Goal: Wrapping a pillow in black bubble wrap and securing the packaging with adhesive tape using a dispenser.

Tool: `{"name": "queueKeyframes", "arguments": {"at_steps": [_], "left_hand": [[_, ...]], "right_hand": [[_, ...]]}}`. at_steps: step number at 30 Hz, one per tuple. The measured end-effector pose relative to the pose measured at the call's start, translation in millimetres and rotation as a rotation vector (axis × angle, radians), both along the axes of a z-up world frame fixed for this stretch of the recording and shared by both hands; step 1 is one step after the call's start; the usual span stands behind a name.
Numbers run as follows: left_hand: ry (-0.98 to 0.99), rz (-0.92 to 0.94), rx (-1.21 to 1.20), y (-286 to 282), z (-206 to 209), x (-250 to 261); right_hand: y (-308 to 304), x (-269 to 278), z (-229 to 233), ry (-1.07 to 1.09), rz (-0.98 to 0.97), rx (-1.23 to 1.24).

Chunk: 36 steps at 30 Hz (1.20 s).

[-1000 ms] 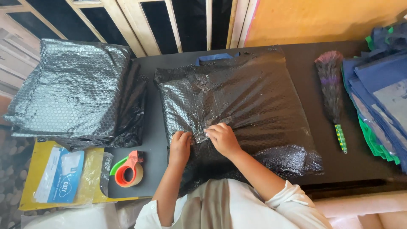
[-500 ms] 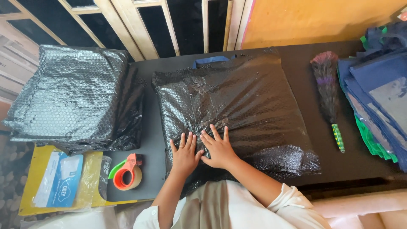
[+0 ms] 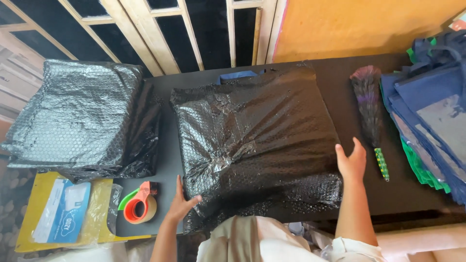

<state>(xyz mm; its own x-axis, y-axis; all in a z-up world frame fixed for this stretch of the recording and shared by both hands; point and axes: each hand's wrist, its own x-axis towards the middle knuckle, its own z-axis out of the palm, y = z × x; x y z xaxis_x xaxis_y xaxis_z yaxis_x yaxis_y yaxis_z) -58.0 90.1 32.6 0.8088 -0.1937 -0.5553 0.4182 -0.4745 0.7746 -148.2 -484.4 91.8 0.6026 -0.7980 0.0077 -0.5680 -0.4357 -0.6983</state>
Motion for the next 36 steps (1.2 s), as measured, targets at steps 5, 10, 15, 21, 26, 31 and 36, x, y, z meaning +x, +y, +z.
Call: {"name": "queueKeyframes", "arguments": {"at_steps": [5,10,15,21,26,31,36], "left_hand": [[0.038,-0.124,0.185,-12.1,16.1,4.6],[0.007,-0.063,0.230,-21.0,18.0,23.8],[-0.217,0.124,0.269,-26.2,14.8,61.6],[-0.235,0.106,0.299,-15.5,4.9,67.0],[-0.313,0.098,0.294,-16.5,14.3,26.5],[-0.318,0.153,0.274,-15.8,-12.4,0.5],[-0.251,0.159,0.189,-7.7,-10.4,-17.0]], "right_hand": [[-15.6,-23.4,-6.4,0.346,0.038,0.377],[-19.4,-15.4,-42.5,0.365,0.063,0.389],[-25.6,9.2,-83.9,0.263,0.104,0.271],[27.2,5.4,-19.4,-0.044,0.135,0.042],[61.7,-19.4,-72.2,-0.387,0.348,-0.591],[148.5,-24.4,-101.6,-0.406,0.762,-0.562],[187.0,-7.8,-107.6,-0.037,1.038,-0.364]]}}
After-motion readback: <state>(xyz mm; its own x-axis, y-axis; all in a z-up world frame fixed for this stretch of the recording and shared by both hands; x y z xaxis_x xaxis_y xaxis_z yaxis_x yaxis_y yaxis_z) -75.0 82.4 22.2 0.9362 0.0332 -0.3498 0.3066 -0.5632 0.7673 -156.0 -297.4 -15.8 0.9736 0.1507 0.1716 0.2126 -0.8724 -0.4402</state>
